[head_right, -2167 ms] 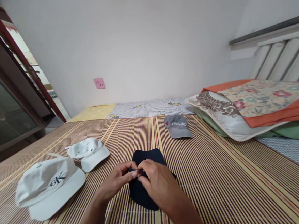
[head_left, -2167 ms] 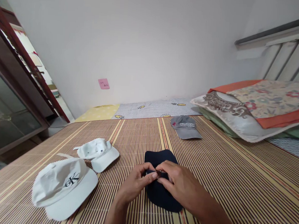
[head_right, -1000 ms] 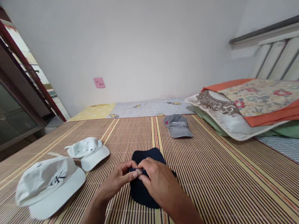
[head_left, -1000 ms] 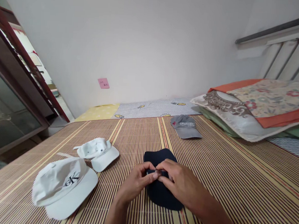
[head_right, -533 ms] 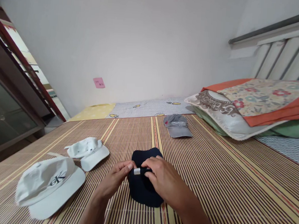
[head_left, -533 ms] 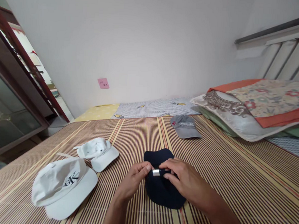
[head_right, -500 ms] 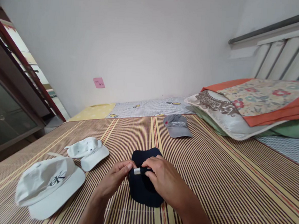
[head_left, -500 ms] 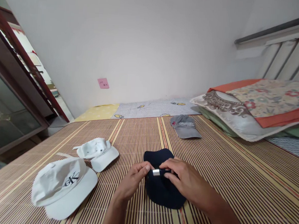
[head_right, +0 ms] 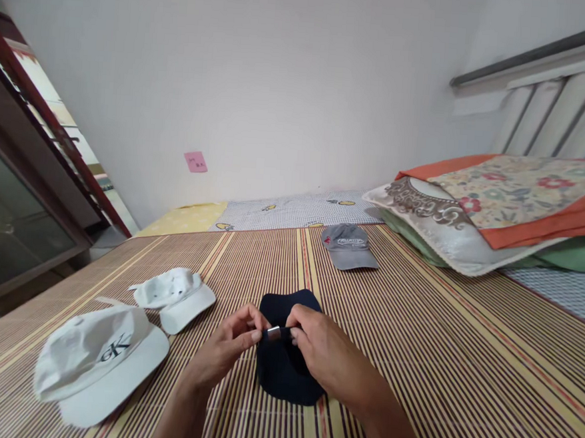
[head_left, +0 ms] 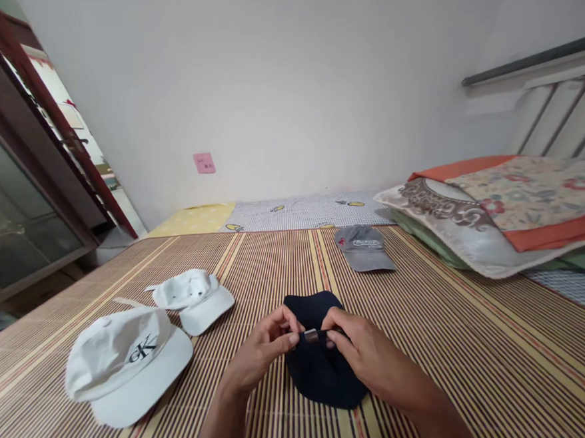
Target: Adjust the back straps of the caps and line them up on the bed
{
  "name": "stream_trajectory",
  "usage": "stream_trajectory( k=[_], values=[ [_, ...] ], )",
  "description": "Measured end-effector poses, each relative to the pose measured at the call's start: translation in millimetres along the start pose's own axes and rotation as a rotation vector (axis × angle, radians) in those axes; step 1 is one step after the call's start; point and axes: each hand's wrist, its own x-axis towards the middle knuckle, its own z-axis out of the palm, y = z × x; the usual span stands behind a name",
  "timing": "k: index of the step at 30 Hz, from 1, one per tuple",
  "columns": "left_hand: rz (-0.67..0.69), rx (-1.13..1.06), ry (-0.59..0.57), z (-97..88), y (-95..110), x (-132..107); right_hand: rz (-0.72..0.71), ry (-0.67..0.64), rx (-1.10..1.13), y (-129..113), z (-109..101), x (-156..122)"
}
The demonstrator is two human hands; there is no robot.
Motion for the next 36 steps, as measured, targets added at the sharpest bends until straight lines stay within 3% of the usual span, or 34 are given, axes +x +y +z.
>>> stream_trajectory(
  k=[7,13,16,21,30,36],
  values=[
    [-0.006,-0.014,0.020,0.3,-0.7,1.2,-0.059,0.048,-0.020,-6.3,6.2,1.4],
    [-0.034,-0.067,0.154,2.8,-8.3,7.1,-0.090,0.289,-0.441,-18.5,31.1,9.1],
    [-0.025,-0.095,0.190,4.1,-11.3,8.6,-0.053,0.277,-0.498,-19.7,37.2,10.0],
    [-0.043,-0.120,0.176,7.3,-8.1,8.2,0.089,0.162,-0.363,-17.8,34.4,7.0],
    [-0.010,-0.029,0.150,21.2,-1.4,9.1,0.148,0.137,-0.329,-21.2,32.0,4.0],
    [0.007,0.032,0.168,17.5,-4.3,8.5,0.154,0.107,-0.215,-22.2,22.1,3.4]
  ],
)
